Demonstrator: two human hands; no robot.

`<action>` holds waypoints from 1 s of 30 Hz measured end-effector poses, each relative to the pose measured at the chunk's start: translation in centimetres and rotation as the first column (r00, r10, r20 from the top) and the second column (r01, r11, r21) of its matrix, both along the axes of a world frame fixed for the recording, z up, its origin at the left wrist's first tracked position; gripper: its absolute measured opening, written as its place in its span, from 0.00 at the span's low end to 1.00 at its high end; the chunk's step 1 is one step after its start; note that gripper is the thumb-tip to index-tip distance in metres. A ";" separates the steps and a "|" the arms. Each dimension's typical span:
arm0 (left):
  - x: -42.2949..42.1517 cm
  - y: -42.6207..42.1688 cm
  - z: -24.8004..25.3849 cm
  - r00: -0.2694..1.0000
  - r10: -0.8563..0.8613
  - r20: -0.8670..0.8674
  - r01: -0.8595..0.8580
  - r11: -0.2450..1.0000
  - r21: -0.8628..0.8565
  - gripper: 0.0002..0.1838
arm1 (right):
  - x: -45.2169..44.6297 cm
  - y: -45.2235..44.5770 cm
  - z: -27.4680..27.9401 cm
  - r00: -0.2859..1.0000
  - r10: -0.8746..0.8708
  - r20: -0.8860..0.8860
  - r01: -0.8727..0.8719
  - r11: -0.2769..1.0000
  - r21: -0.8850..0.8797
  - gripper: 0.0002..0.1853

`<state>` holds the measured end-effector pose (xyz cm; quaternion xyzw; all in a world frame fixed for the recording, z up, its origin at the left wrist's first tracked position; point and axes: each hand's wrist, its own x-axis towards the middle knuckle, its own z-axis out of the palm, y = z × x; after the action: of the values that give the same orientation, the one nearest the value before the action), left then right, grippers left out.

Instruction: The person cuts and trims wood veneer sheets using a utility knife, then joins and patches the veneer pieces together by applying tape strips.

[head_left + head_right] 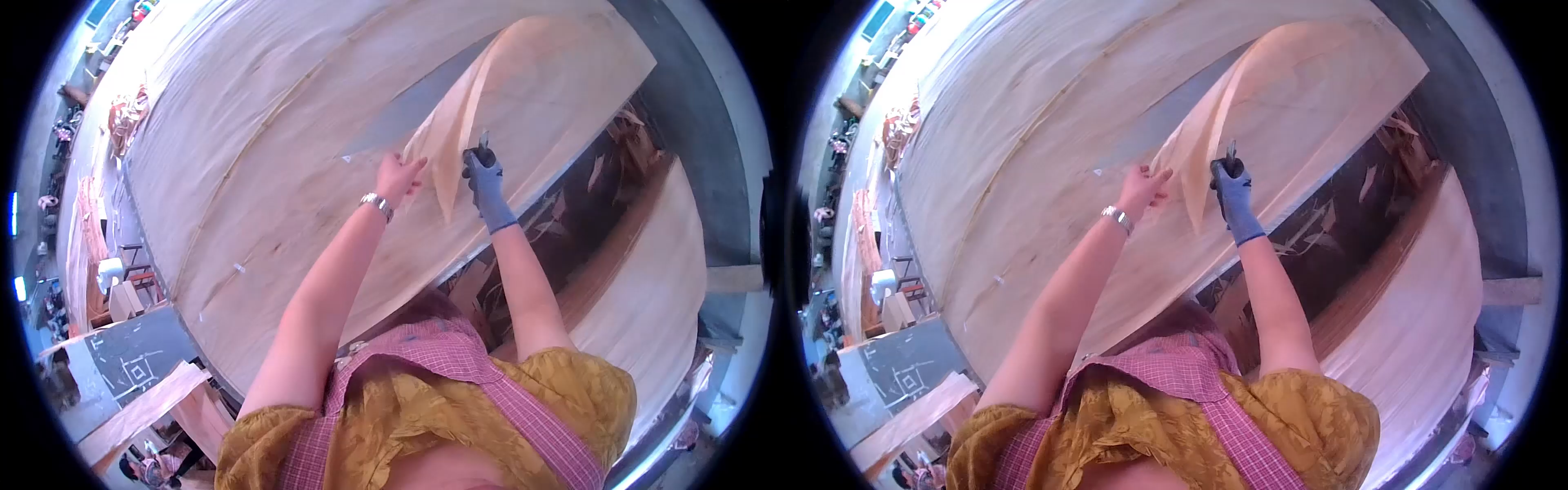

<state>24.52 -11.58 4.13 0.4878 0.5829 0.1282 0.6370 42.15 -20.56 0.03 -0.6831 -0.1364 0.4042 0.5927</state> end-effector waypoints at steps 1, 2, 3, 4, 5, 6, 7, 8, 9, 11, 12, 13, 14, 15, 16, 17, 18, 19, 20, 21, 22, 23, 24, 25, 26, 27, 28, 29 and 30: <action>0.8 1.1 -0.4 1.000 -0.023 0.003 0.023 1.000 -0.019 0.21 | 0.6 -0.3 0.5 0.999 0.008 -0.044 -0.009 1.000 -0.008 0.09; 1.3 1.8 -0.8 0.999 -0.042 0.009 0.042 0.998 -0.035 0.18 | 1.2 -0.4 0.9 0.996 0.019 -0.084 -0.020 1.000 -0.013 0.09; 1.3 2.3 -1.2 0.985 0.047 0.167 -0.031 0.995 -0.096 0.15 | 2.2 -0.4 0.6 0.981 -0.002 -0.195 0.021 0.995 0.094 0.09; 0.8 3.2 -1.7 0.940 0.141 0.311 -0.095 0.982 -0.161 0.12 | 3.2 0.0 0.3 0.952 -0.009 -0.307 0.075 0.977 0.201 0.09; 0.0 4.5 -2.0 0.867 0.234 0.439 -0.144 0.963 -0.228 0.10 | 3.9 0.5 0.0 0.909 -0.002 -0.417 0.143 0.941 0.305 0.09; -1.2 6.1 -2.2 0.758 0.366 0.539 -0.243 0.926 -0.288 0.09 | 3.1 1.1 3.5 0.947 -0.038 -0.320 0.144 0.938 0.315 0.11; -2.7 7.8 -2.6 0.622 0.482 0.617 -0.320 0.876 -0.361 0.08 | 4.0 1.5 2.6 0.981 -0.056 -0.185 0.104 0.960 0.261 0.11; -4.9 9.4 -3.6 0.579 0.510 0.637 -0.336 0.860 -0.383 0.08 | 5.4 1.9 0.9 0.997 -0.067 -0.045 0.074 0.978 0.197 0.12; -7.1 10.9 -4.2 0.529 0.532 0.661 -0.348 0.846 -0.403 0.07 | 6.7 2.7 -0.4 0.993 -0.067 0.101 0.053 0.990 0.132 0.12; -10.8 12.2 -1.2 0.337 0.540 0.771 -0.345 0.833 -0.432 0.09 | 8.2 4.5 -1.1 0.959 -0.070 0.274 0.047 0.995 0.090 0.14; -12.9 13.0 -0.1 0.428 0.475 0.769 -0.438 0.853 -0.283 0.09 | 8.9 5.4 -1.6 0.918 -0.056 0.392 0.049 0.998 0.028 0.14; -15.2 13.6 0.4 0.518 0.420 0.745 -0.512 0.850 -0.124 0.09 | 9.6 6.0 -2.1 0.864 -0.028 0.502 0.054 0.998 -0.038 0.14; -18.7 13.9 0.3 0.622 0.372 0.689 -0.480 0.877 -0.040 0.09 | 10.1 6.9 -3.0 0.807 -0.027 0.591 0.083 0.994 -0.068 0.18; -22.1 13.8 0.3 0.716 0.323 0.619 -0.442 0.896 0.044 0.09 | 10.2 7.7 -2.9 0.733 -0.035 0.679 0.059 0.998 -0.013 0.20; -24.5 13.6 0.9 0.657 0.358 0.664 -0.463 0.886 -0.020 0.10 | 9.8 8.7 -2.9 0.654 -0.051 0.755 0.029 0.999 0.042 0.22; -27.0 13.0 1.4 0.597 0.396 0.698 -0.481 0.873 -0.084 0.10 | 8.9 9.8 -3.1 0.573 -0.070 0.817 -0.008 0.996 0.091 0.24; -29.5 12.3 1.6 0.613 0.381 0.692 -0.465 0.882 -0.074 0.10 | 7.8 10.7 -2.4 0.565 0.025 0.825 -0.077 0.997 0.022 0.26; -32.0 11.5 1.4 0.629 0.368 0.685 -0.450 0.891 -0.066 0.10 | 6.2 11.5 -0.7 0.550 0.122 0.827 -0.146 0.988 -0.049 0.28; -33.7 10.5 1.4 0.643 0.355 0.679 -0.434 0.899 -0.058 0.10 | 4.6 12.5 0.3 0.525 0.215 0.823 -0.213 0.970 -0.118 0.31; -34.7 9.3 1.8 0.658 0.366 0.658 -0.438 0.897 -0.062 0.11 | 2.9 13.7 0.3 0.545 0.245 0.802 -0.231 0.963 -0.138 0.30; -35.1 8.0 2.5 0.673 0.378 0.636 -0.442 0.895 -0.065 0.11 | 0.9 14.9 0.2 0.563 0.275 0.779 -0.249 0.956 -0.157 0.30; -35.4 7.0 3.1 0.686 0.391 0.613 -0.447 0.892 -0.069 0.11 | -0.9 16.0 0.2 0.581 0.306 0.755 -0.269 0.947 -0.177 0.29; -34.9 6.3 3.7 0.693 0.449 0.563 -0.506 0.860 -0.062 0.11 | -2.6 16.9 -0.7 0.678 0.381 0.628 -0.390 0.911 -0.132 0.27; -34.2 5.5 4.3 0.693 0.504 0.515 -0.562 0.826 -0.052 0.11 | -4.2 17.7 -2.2 0.741 0.462 0.488 -0.496 0.866 -0.067 0.24; -33.9 5.1 4.7 0.686 0.558 0.467 -0.614 0.789 -0.041 0.11 | -5.0 18.2 -3.4 0.768 0.544 0.338 -0.583 0.813 0.015 0.22; -34.3 4.9 4.8 0.700 0.586 0.408 -0.646 0.764 0.011 0.11 | -5.4 18.0 -2.7 0.820 0.528 0.222 -0.554 0.829 0.073 0.19; -34.7 4.5 4.8 0.708 0.616 0.346 -0.673 0.737 0.063 0.11 | -5.6 17.2 -1.3 0.855 0.509 0.099 -0.518 0.846 0.122 0.17; -35.2 3.9 4.8 0.708 0.647 0.283 -0.695 0.710 0.114 0.12 | -5.5 16.5 0.2 0.873 0.487 -0.027 -0.477 0.863 0.164 0.14; -36.9 3.2 4.5 0.695 0.655 0.296 -0.704 0.704 0.093 0.11 | -3.8 15.6 1.0 0.864 0.491 -0.112 -0.476 0.869 0.136 0.12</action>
<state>-12.35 -8.39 8.65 0.2782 0.6245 0.4715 0.5571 38.36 -4.97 1.04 -0.5646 -0.2813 0.5802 0.5152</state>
